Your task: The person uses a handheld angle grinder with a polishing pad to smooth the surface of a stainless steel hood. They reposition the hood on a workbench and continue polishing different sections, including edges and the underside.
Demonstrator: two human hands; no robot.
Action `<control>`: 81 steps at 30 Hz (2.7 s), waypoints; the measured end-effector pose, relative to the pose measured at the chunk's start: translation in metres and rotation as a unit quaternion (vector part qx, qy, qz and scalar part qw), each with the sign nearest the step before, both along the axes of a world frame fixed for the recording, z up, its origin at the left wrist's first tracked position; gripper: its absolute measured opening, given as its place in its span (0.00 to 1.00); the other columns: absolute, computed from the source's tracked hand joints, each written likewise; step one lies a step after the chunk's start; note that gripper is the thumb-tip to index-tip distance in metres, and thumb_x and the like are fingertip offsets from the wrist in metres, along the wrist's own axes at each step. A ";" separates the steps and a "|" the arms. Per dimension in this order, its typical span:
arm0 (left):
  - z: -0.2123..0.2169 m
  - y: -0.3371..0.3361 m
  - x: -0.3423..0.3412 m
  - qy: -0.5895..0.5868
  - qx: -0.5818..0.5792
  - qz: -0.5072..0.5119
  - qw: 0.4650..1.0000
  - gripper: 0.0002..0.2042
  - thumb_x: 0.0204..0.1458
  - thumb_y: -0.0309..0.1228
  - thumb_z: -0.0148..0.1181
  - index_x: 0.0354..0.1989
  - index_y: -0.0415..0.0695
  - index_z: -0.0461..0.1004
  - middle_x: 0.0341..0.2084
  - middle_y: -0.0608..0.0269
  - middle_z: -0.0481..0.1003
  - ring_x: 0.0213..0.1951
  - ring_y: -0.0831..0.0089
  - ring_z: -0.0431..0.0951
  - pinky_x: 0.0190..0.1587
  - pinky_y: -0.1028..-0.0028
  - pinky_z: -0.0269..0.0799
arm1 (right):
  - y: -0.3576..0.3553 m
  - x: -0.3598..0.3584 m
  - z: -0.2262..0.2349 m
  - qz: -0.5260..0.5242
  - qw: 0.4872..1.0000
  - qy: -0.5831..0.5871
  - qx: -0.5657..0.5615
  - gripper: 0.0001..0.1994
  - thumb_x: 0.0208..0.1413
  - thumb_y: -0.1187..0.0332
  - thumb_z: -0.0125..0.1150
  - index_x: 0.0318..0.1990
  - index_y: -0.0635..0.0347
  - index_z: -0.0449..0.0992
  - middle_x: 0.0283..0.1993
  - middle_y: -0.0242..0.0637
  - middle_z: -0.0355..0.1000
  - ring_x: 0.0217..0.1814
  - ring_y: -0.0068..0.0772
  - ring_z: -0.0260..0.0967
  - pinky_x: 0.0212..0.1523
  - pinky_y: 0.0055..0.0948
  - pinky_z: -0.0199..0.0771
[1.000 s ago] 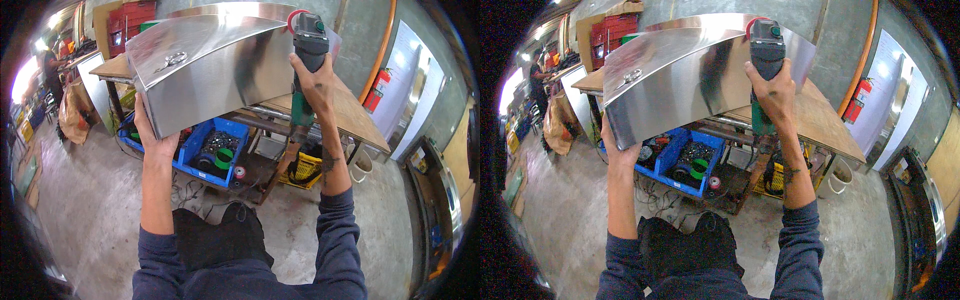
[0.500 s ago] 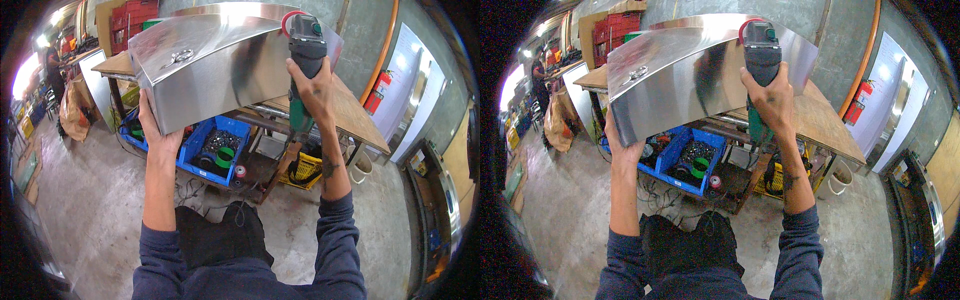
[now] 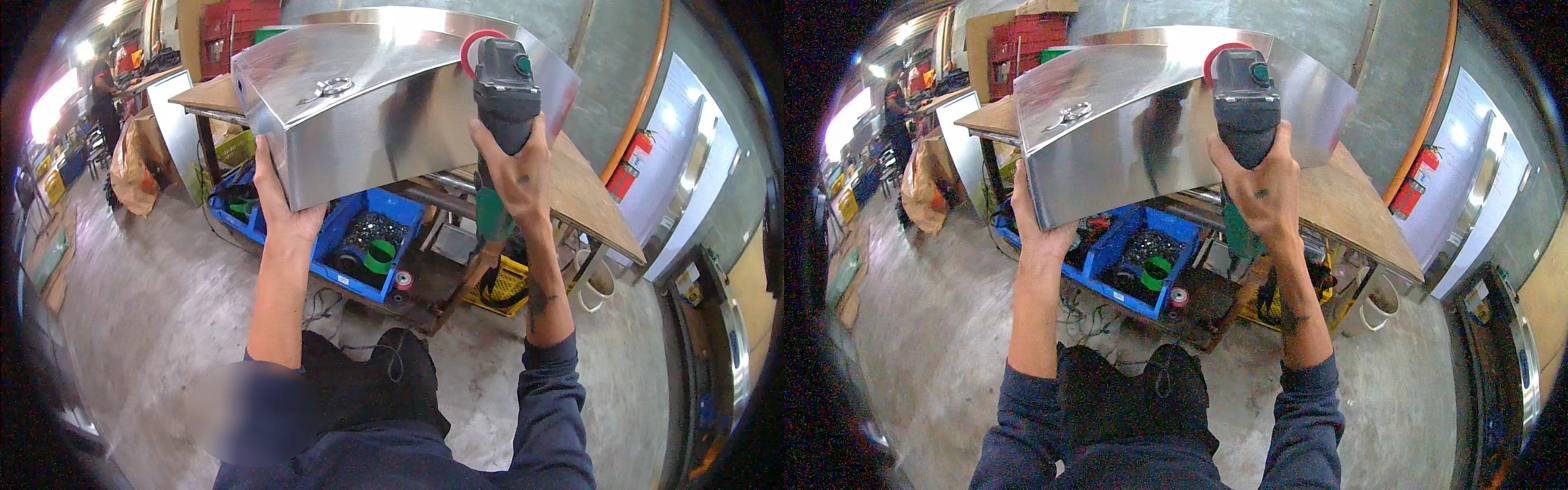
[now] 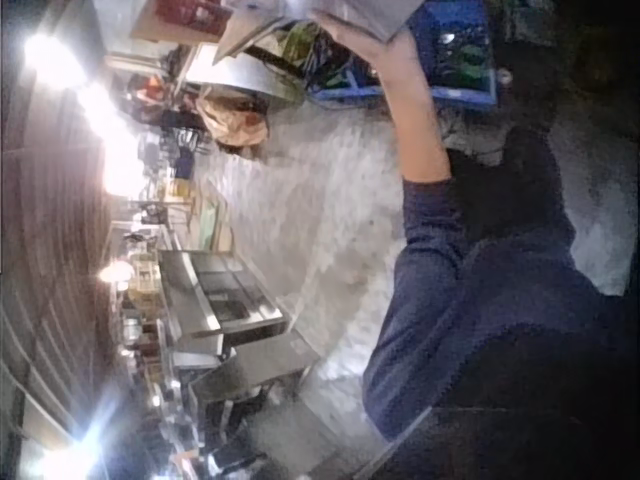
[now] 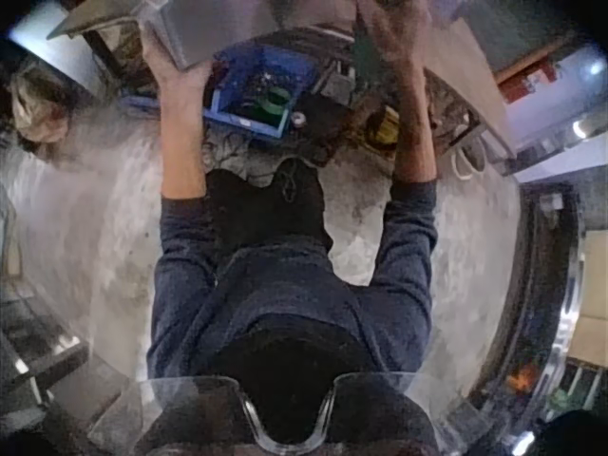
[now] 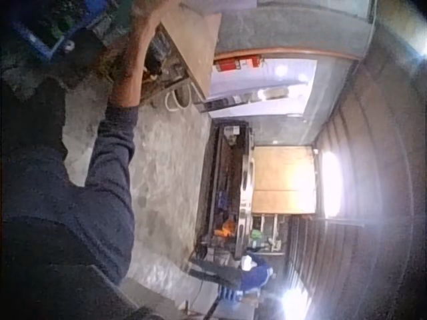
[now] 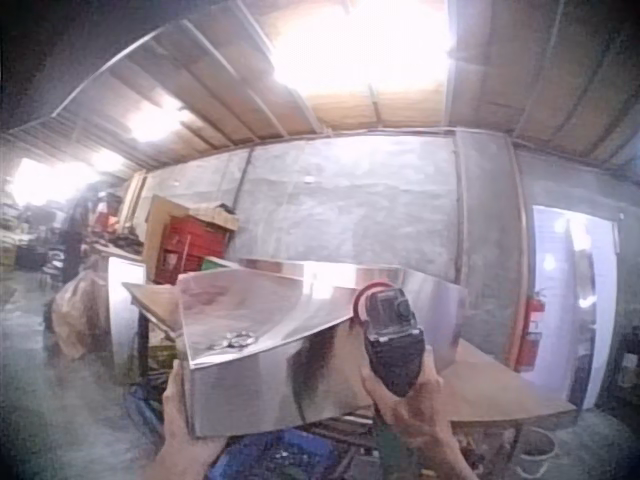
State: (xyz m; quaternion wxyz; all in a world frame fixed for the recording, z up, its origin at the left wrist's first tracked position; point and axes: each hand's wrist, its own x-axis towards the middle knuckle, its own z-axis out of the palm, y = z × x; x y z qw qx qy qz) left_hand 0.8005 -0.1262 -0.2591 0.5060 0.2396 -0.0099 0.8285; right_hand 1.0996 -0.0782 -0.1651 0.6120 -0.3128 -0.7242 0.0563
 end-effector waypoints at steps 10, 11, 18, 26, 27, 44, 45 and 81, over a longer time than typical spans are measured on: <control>0.010 -0.008 0.012 0.001 -0.017 0.021 1.000 0.29 0.73 0.57 0.53 0.69 0.46 0.72 0.60 0.54 0.79 0.59 0.56 0.81 0.62 0.53 0.80 | -0.031 -0.019 -0.007 0.009 1.000 -0.021 -0.017 0.29 0.59 0.56 0.79 0.55 0.65 0.68 0.40 0.50 0.85 0.40 0.41 0.85 0.45 0.41 0.83; 0.011 -0.007 0.013 -0.001 -0.018 0.023 1.000 0.30 0.73 0.57 0.53 0.70 0.46 0.71 0.61 0.54 0.79 0.60 0.56 0.81 0.63 0.52 0.79 | -0.034 -0.020 -0.008 0.012 0.999 -0.020 -0.022 0.29 0.59 0.57 0.79 0.55 0.65 0.68 0.40 0.50 0.85 0.39 0.41 0.85 0.45 0.41 0.83; 0.021 -0.016 0.024 0.005 -0.053 0.043 0.998 0.31 0.74 0.59 0.50 0.71 0.45 0.70 0.62 0.53 0.78 0.60 0.56 0.81 0.63 0.53 0.79 | -0.067 -0.036 -0.011 0.035 0.998 -0.033 -0.039 0.28 0.59 0.60 0.79 0.56 0.64 0.68 0.40 0.49 0.84 0.39 0.41 0.86 0.43 0.40 0.83; 0.013 -0.010 0.016 0.001 -0.016 0.034 0.999 0.30 0.76 0.57 0.47 0.69 0.44 0.70 0.59 0.53 0.80 0.56 0.58 0.84 0.59 0.55 0.83 | -0.100 -0.065 -0.032 0.065 0.995 -0.064 -0.046 0.33 0.58 0.59 0.80 0.61 0.63 0.65 0.41 0.57 0.83 0.41 0.57 0.87 0.44 0.46 0.85; 0.013 -0.010 0.016 0.005 -0.008 0.028 1.000 0.29 0.76 0.57 0.47 0.69 0.44 0.71 0.58 0.53 0.81 0.55 0.58 0.84 0.58 0.55 0.84 | -0.102 -0.069 -0.035 0.069 0.995 -0.071 -0.031 0.34 0.57 0.58 0.80 0.62 0.64 0.64 0.41 0.58 0.83 0.42 0.59 0.86 0.44 0.47 0.85; -0.194 -0.234 0.072 0.386 -0.172 0.311 0.852 0.43 0.68 0.36 0.65 0.82 0.39 0.42 0.71 0.48 0.64 0.70 0.57 0.69 0.71 0.60 0.66 | -0.157 -0.198 -0.093 0.487 0.846 -0.131 -0.175 0.40 0.55 0.57 0.79 0.66 0.69 0.62 0.45 0.65 0.80 0.45 0.67 0.84 0.47 0.50 0.84; -0.194 -0.237 0.078 0.382 -0.198 0.339 0.836 0.46 0.67 0.34 0.66 0.83 0.39 0.39 0.73 0.47 0.62 0.71 0.57 0.67 0.72 0.60 0.65 | -0.155 -0.208 -0.101 0.497 0.839 -0.119 -0.187 0.39 0.55 0.56 0.78 0.66 0.69 0.62 0.45 0.67 0.80 0.46 0.68 0.84 0.47 0.52 0.84; 0.297 -0.354 0.093 0.608 -0.487 0.194 0.597 0.55 0.61 0.19 0.67 0.83 0.30 0.24 0.75 0.15 0.50 0.76 0.21 0.56 0.76 0.46 0.60 | -0.208 -0.215 0.246 0.420 0.598 0.054 -0.681 0.28 0.62 0.54 0.77 0.59 0.62 0.71 0.44 0.40 0.79 0.42 0.33 0.81 0.43 0.36 0.84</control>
